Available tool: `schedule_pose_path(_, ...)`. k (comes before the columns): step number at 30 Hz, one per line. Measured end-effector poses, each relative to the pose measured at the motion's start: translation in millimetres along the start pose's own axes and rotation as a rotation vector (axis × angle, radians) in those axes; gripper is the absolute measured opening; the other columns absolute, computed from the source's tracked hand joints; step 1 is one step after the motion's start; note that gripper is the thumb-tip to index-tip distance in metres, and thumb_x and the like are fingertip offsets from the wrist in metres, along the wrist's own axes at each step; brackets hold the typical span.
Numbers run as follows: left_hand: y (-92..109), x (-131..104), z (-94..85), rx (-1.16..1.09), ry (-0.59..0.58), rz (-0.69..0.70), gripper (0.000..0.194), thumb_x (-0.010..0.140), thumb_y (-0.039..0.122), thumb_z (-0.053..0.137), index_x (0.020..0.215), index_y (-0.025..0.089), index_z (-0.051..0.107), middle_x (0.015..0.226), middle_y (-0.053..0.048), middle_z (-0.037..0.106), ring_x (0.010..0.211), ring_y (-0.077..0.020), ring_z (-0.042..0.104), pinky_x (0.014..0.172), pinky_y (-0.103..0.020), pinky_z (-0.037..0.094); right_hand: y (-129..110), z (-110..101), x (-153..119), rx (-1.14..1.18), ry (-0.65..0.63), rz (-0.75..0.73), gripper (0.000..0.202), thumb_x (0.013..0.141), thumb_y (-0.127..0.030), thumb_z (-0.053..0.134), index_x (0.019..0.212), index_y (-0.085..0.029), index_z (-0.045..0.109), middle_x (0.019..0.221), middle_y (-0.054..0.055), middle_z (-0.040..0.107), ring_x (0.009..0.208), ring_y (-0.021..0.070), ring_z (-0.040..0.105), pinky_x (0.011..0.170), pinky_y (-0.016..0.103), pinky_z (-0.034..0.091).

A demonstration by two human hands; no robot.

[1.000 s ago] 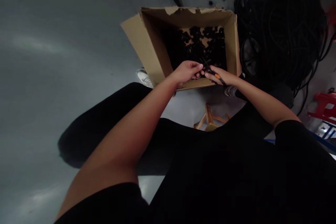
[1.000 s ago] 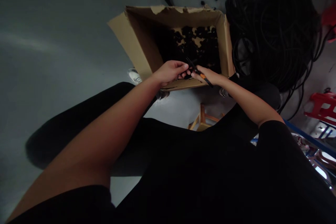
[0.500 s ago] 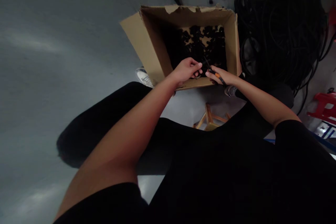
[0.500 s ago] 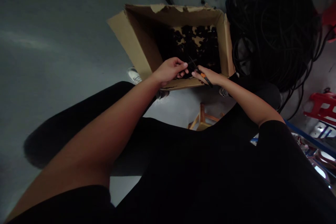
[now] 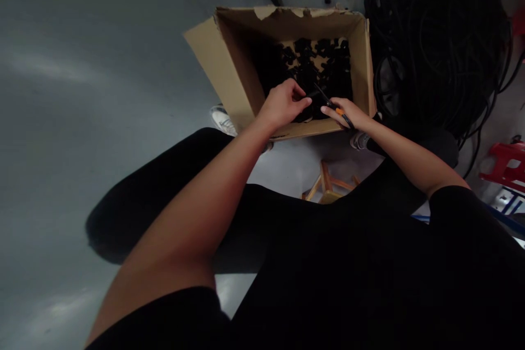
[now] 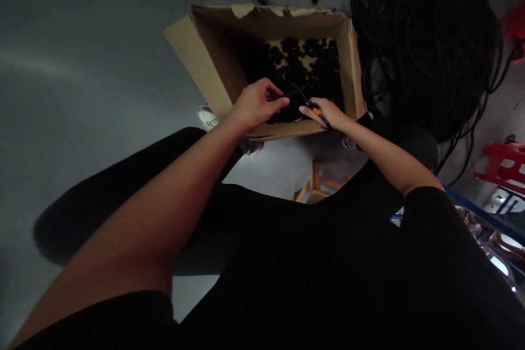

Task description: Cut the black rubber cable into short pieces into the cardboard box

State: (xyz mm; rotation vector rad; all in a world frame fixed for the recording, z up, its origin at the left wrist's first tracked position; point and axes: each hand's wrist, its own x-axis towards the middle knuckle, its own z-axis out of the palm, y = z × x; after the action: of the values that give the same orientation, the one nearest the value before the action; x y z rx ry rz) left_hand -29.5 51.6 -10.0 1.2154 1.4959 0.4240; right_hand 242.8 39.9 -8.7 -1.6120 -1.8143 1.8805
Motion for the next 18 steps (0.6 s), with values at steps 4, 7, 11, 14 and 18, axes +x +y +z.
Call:
schedule_pose_path(4, 4.5, -5.9, 2.4, -0.094, -0.110, -0.004, 0.033, 0.097, 0.013, 0.094, 0.093, 0.024, 0.064, 0.089, -0.002, 0.077, 0.082, -0.0221, 0.075, 0.087, -0.033, 0.061, 7.3, -4.0, 4.9, 0.052, -0.075, -0.062, 0.068, 0.122, -0.089, 0.081, 0.115, -0.028, 0.053, 0.083, -0.007, 0.052, 0.067, 0.0131, 0.055, 0.059, 0.024, 0.046)
schedule_pose_path(7, 5.5, -6.6, 5.8, -0.201, -0.160, -0.020, 0.035, 0.097, 0.013, 0.095, 0.091, 0.024, 0.063, 0.088, -0.004, 0.077, 0.078, -0.0202, 0.073, 0.080, -0.029, 0.056, 9.1, -8.4, 5.7, 0.020, -0.077, -0.095, 0.068, 0.124, -0.089, 0.079, 0.112, -0.027, 0.054, 0.086, -0.006, 0.052, 0.071, 0.0129, 0.055, 0.061, 0.024, 0.045)
schedule_pose_path(11, -1.1, -0.2, 3.1, -0.163, -0.097, -0.046, 0.032, 0.104, 0.020, 0.095, 0.096, 0.024, 0.065, 0.086, -0.003, 0.077, 0.077, -0.0196, 0.069, 0.076, -0.026, 0.053, 6.0, -12.0, 1.3, -0.068, 0.001, -0.092, 0.072, 0.121, -0.089, 0.082, 0.101, -0.026, 0.054, 0.080, -0.004, 0.053, 0.071, 0.0132, 0.054, 0.062, 0.025, 0.041)
schedule_pose_path(14, -7.9, 4.3, 0.4, -0.087, -0.058, -0.075, 0.029, 0.112, 0.024, 0.089, 0.096, 0.025, 0.064, 0.082, -0.003, 0.075, 0.073, -0.0195, 0.065, 0.072, -0.026, 0.049, 3.5, -11.2, -1.2, -0.046, -0.045, -0.040, 0.070, 0.120, -0.087, 0.084, 0.102, -0.026, 0.055, 0.076, -0.005, 0.055, 0.065, 0.0138, 0.057, 0.059, 0.025, 0.041)
schedule_pose_path(18, -9.4, 3.6, 2.0, -0.076, -0.090, -0.073, 0.033, 0.119, 0.022, 0.079, 0.091, 0.025, 0.061, 0.078, -0.002, 0.072, 0.069, -0.0193, 0.061, 0.070, -0.027, 0.046, 3.9, -9.0, 0.7, 0.028, -0.144, -0.018, 0.063, 0.123, -0.081, 0.085, 0.112, -0.026, 0.056, 0.082, -0.005, 0.059, 0.066, 0.0139, 0.063, 0.058, 0.024, 0.049)
